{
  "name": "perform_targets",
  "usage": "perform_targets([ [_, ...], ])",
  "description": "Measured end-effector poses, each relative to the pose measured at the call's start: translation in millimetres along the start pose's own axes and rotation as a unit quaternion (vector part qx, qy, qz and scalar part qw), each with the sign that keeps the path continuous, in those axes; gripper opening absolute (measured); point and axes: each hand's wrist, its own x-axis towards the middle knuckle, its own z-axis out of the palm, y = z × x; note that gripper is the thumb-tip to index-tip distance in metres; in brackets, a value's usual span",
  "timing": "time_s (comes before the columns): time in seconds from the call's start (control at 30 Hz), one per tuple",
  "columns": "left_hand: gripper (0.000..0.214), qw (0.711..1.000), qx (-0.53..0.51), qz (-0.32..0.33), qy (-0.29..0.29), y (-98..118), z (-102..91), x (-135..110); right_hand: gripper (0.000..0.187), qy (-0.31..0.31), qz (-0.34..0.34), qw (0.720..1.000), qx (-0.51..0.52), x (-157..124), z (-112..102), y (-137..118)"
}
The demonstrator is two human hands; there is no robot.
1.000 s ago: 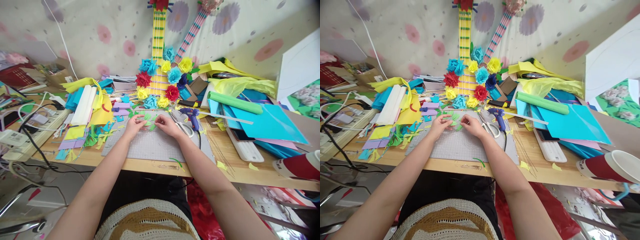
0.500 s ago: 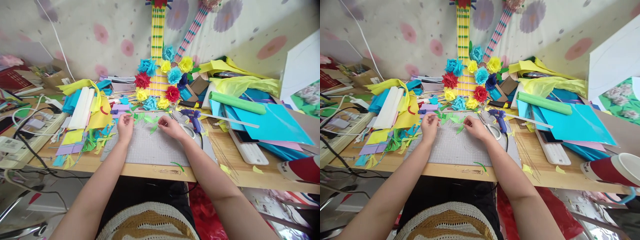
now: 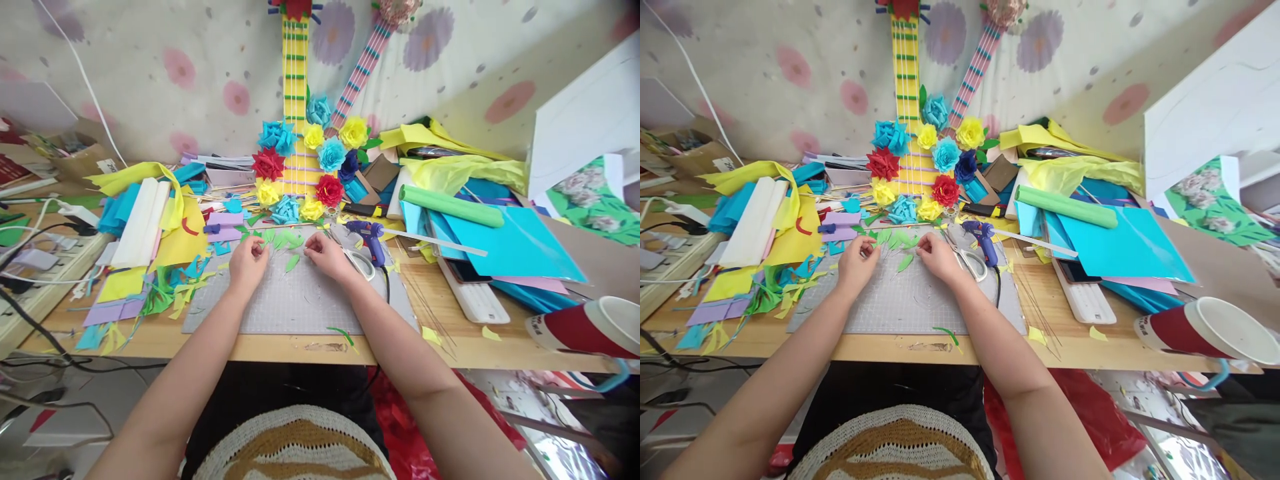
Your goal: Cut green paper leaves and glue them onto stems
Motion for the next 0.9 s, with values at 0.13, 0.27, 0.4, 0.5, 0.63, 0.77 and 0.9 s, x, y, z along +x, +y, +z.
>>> perform_targets([
  [0.13,0.010,0.999,0.020,0.037,-0.017,4.2,3.7,-1.0,0.006,0.003,0.021,1.000,-0.017,-4.1,6.2,-8.5],
  [0.27,0.007,0.990,0.087,0.093,-0.063,10.1,9.4,-0.5,0.005,0.056,0.063,0.994,-0.066,-5.8,8.1,-11.9],
  [0.4,0.009,0.985,0.119,0.101,-0.079,14.6,20.5,4.7,0.005,0.074,0.060,0.993,-0.074,-5.3,7.9,-10.2],
  [0.5,0.008,0.980,0.143,0.095,-0.096,16.0,29.6,7.2,0.006,0.078,0.052,0.994,-0.065,-4.7,8.4,-9.1],
  [0.63,0.010,0.976,0.170,0.093,-0.097,17.7,32.9,3.3,0.006,0.079,0.063,0.994,-0.041,-3.0,8.7,-7.9],
  [0.77,0.007,0.984,0.150,0.071,-0.064,14.5,20.4,-2.5,0.008,0.118,0.043,0.992,0.009,-0.8,8.3,-4.3],
  [0.9,0.006,0.998,0.032,0.004,-0.048,7.5,6.5,-2.9,0.010,0.105,0.036,0.992,0.063,1.5,11.7,-1.2],
])
